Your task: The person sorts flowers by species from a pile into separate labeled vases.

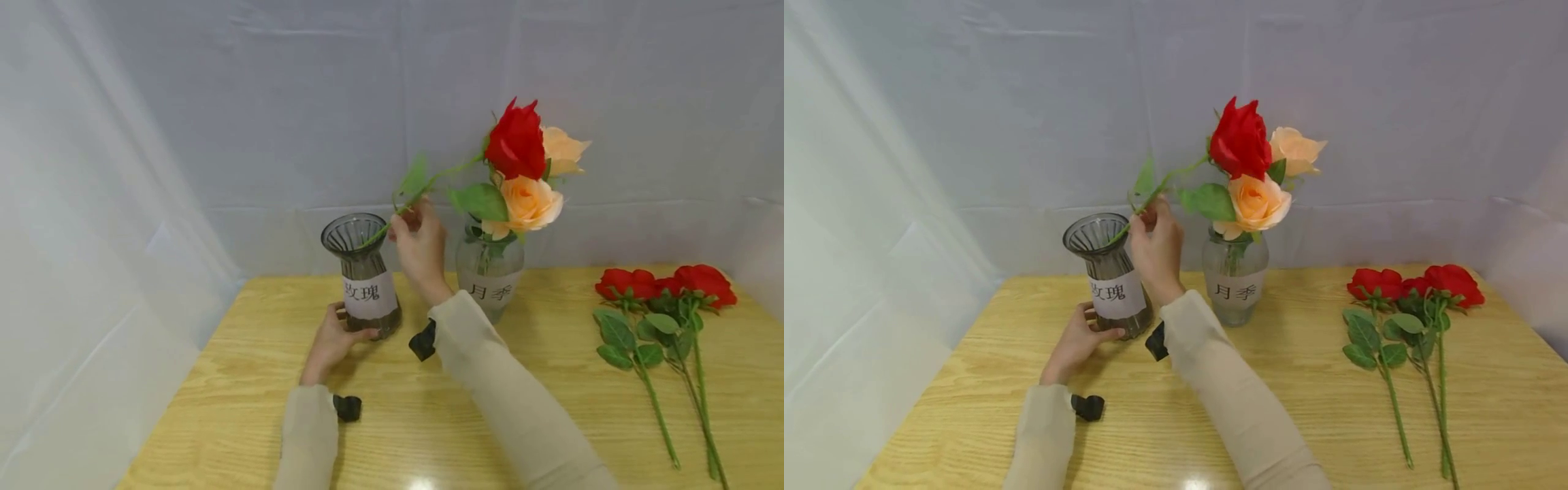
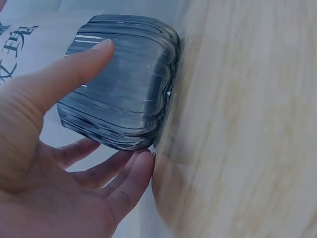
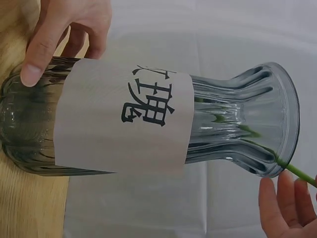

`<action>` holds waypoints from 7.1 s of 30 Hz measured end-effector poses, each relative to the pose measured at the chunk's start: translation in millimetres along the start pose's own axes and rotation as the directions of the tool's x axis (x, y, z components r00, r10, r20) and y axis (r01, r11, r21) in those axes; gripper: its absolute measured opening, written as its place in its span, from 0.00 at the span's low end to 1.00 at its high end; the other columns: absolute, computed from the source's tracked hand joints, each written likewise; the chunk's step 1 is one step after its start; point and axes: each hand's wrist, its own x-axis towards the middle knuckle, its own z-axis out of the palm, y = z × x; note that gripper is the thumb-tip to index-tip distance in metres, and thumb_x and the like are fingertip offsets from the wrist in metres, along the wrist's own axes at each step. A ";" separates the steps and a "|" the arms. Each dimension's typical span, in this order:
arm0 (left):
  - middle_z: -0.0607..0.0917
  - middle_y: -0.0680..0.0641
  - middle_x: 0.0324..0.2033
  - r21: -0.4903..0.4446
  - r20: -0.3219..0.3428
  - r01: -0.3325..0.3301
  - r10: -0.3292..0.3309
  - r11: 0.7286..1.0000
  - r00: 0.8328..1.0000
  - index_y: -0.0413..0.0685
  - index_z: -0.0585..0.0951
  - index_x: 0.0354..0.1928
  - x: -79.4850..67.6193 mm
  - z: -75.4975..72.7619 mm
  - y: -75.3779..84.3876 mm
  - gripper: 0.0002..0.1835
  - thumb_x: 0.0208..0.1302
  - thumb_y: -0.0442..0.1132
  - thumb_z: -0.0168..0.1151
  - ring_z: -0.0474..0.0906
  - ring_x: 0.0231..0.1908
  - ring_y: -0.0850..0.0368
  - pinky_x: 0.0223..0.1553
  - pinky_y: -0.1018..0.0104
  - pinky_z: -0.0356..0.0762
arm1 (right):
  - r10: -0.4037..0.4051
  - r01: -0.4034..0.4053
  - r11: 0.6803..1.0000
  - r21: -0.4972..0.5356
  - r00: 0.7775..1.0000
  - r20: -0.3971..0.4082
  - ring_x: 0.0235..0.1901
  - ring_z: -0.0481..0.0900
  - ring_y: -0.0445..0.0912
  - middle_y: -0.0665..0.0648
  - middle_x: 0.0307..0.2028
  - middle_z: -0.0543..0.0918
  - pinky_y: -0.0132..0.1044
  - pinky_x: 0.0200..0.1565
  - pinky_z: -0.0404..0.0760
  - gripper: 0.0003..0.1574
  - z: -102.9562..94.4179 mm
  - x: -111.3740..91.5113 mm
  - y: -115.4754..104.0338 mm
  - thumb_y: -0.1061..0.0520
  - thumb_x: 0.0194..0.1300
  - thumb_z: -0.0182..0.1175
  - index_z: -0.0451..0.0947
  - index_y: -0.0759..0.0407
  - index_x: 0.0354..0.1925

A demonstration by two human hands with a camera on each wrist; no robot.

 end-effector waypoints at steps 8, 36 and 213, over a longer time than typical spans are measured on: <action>0.67 0.25 0.67 0.029 0.024 0.025 -0.026 0.999 0.999 0.31 0.57 0.72 -1.0 -5.2 0.2 0.46 0.58 0.34 0.75 0.69 0.64 0.30 0.64 0.41 0.69 | 0.083 -0.044 0.967 -0.249 0.985 0.149 0.34 0.83 0.56 0.64 0.35 0.85 0.41 0.36 0.82 0.07 -2.8 7.0 -3.0 0.65 0.70 0.62 0.81 0.70 0.44; 0.68 0.25 0.65 0.000 0.043 0.024 -0.024 1.000 0.999 0.30 0.57 0.73 -3.3 -6.8 3.5 0.45 0.61 0.33 0.73 0.70 0.62 0.31 0.62 0.41 0.71 | 0.502 -0.516 0.855 -0.051 0.799 0.331 0.27 0.81 0.45 0.58 0.37 0.82 0.41 0.35 0.87 0.21 -27.1 21.2 -9.2 0.70 0.64 0.65 0.76 0.66 0.55; 0.70 0.26 0.65 0.068 0.045 0.024 -0.027 0.997 0.999 0.31 0.61 0.73 -0.9 -12.0 2.0 0.42 0.63 0.36 0.72 0.69 0.64 0.31 0.65 0.41 0.68 | 0.695 -0.582 0.671 -0.459 0.709 0.117 0.34 0.85 0.40 0.52 0.41 0.79 0.44 0.39 0.88 0.42 -368.1 -78.4 45.4 0.70 0.70 0.58 0.46 0.80 0.71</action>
